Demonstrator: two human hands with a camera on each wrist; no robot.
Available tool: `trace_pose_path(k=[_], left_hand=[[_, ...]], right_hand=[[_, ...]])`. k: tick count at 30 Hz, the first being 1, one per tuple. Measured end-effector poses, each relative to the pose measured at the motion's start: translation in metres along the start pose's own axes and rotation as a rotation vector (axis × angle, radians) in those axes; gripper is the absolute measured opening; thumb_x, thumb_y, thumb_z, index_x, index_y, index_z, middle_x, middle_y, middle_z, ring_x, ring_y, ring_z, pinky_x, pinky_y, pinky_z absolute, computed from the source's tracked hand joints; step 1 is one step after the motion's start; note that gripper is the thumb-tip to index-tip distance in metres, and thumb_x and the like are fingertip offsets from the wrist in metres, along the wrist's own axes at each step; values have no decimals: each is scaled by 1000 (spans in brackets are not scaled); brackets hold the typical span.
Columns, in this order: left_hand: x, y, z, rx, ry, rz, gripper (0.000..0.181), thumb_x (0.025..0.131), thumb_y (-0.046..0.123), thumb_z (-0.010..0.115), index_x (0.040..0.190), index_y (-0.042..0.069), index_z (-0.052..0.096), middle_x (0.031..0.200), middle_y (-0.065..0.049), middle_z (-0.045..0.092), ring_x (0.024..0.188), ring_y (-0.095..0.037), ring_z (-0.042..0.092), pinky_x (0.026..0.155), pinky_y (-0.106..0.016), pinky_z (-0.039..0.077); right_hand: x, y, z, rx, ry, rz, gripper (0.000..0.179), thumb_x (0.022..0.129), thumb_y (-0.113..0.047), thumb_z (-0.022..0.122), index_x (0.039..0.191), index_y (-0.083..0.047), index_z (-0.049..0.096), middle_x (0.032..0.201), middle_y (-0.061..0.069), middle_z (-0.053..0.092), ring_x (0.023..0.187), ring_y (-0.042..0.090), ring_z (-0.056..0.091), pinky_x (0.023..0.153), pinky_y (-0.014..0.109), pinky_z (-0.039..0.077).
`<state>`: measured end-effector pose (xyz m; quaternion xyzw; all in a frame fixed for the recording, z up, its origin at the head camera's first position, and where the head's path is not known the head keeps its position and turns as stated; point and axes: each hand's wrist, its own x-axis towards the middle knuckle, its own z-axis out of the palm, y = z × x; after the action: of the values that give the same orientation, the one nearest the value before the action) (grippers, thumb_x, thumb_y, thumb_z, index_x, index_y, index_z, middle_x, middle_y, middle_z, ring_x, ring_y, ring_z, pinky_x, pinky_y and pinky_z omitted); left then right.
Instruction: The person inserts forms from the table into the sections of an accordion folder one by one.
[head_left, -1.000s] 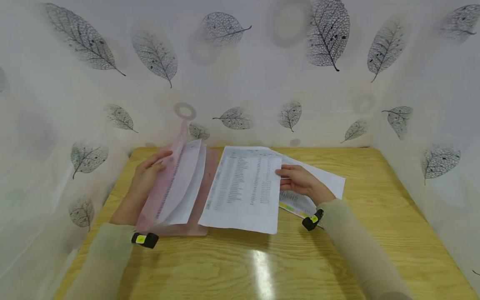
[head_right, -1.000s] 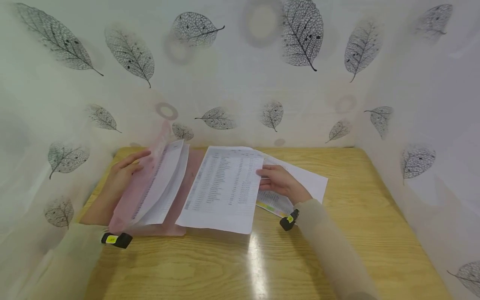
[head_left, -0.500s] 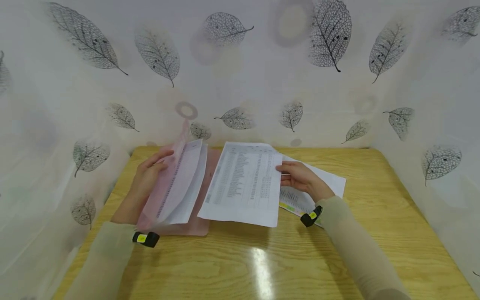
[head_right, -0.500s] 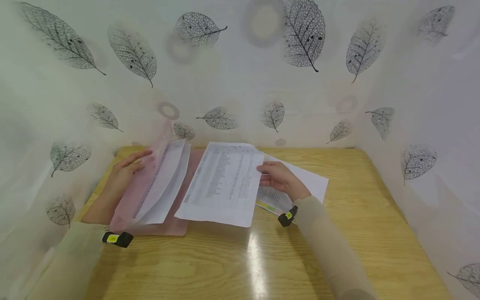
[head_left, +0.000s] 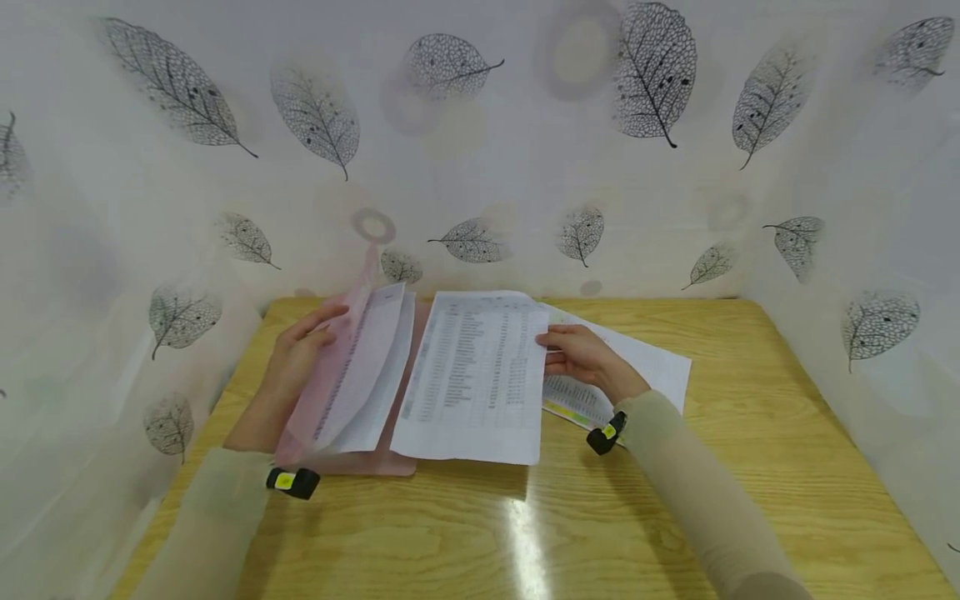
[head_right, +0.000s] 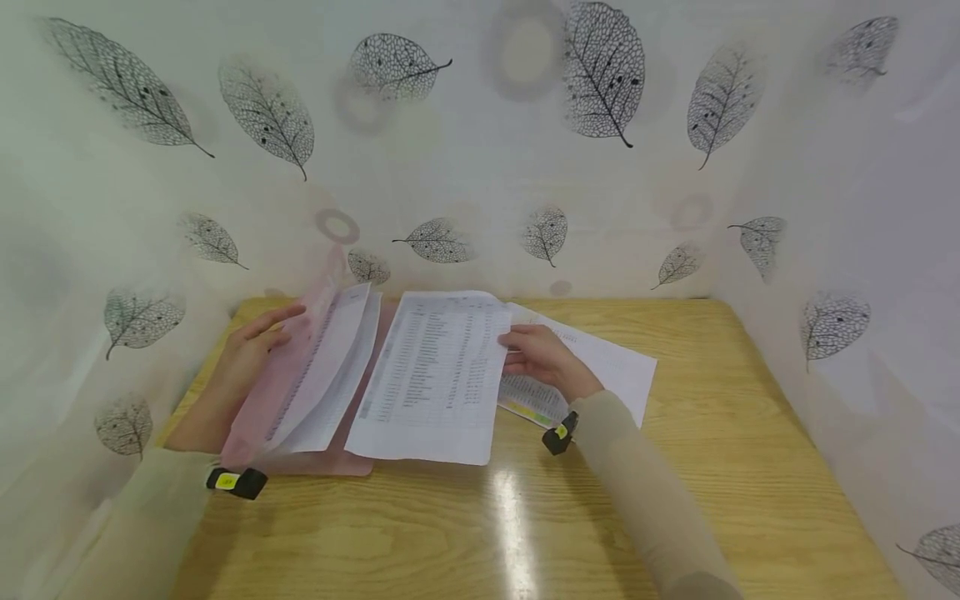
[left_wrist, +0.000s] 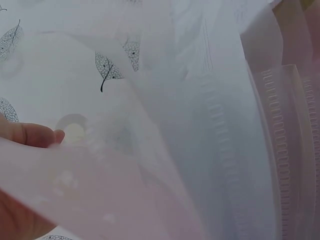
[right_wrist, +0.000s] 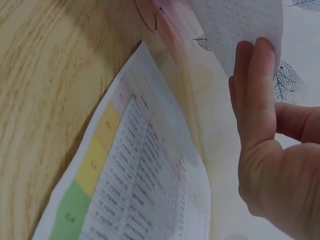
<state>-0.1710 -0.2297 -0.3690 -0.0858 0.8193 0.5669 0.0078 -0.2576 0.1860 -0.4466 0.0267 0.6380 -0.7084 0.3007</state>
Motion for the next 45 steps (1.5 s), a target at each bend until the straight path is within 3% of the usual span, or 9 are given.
trace_pose_path(k=[7, 13, 22, 25, 34, 45], left_hand=[[2, -1, 1, -5, -4, -13, 48, 108, 15, 44, 156, 14, 53, 173, -1, 33, 158, -26, 27, 125, -51, 24], [2, -3, 0, 22, -5, 17, 48, 108, 15, 45, 155, 14, 54, 172, 0, 35, 157, -25, 29, 124, -49, 26], [5, -4, 1, 12, -9, 33, 48, 107, 13, 48, 154, 13, 55, 171, 1, 36, 156, -21, 30, 120, -37, 28], [5, -4, 1, 17, -2, 19, 48, 107, 14, 48, 154, 14, 55, 172, 3, 35, 155, -21, 30, 117, -34, 29], [4, -3, 4, 11, 10, 34, 47, 106, 10, 48, 153, 11, 56, 171, 0, 37, 157, -23, 30, 124, -44, 26], [5, -5, 3, -19, -1, 24, 47, 107, 12, 49, 154, 11, 55, 171, 0, 35, 154, -20, 32, 113, -28, 31]], right_hand=[[6, -7, 5, 26, 85, -32, 46, 108, -9, 51, 149, 11, 46, 89, 0, 75, 75, 13, 76, 69, 28, 62], [9, -10, 7, 38, 118, -41, 47, 108, -9, 51, 150, 12, 46, 88, 0, 76, 76, 13, 76, 71, 28, 62], [13, -10, 4, 62, 146, -38, 30, 105, -8, 54, 131, 8, 57, 81, 0, 77, 70, 13, 76, 67, 27, 62], [15, -8, 6, 54, 143, -29, 34, 105, -7, 54, 135, 10, 56, 82, 0, 76, 71, 13, 76, 68, 28, 62], [15, -6, 12, 16, 180, -39, 43, 105, -8, 54, 144, 11, 51, 82, -1, 74, 69, 12, 74, 64, 27, 61], [17, -8, 21, -94, 122, -95, 46, 108, -14, 54, 148, 7, 51, 92, 1, 74, 73, 14, 76, 66, 29, 61]])
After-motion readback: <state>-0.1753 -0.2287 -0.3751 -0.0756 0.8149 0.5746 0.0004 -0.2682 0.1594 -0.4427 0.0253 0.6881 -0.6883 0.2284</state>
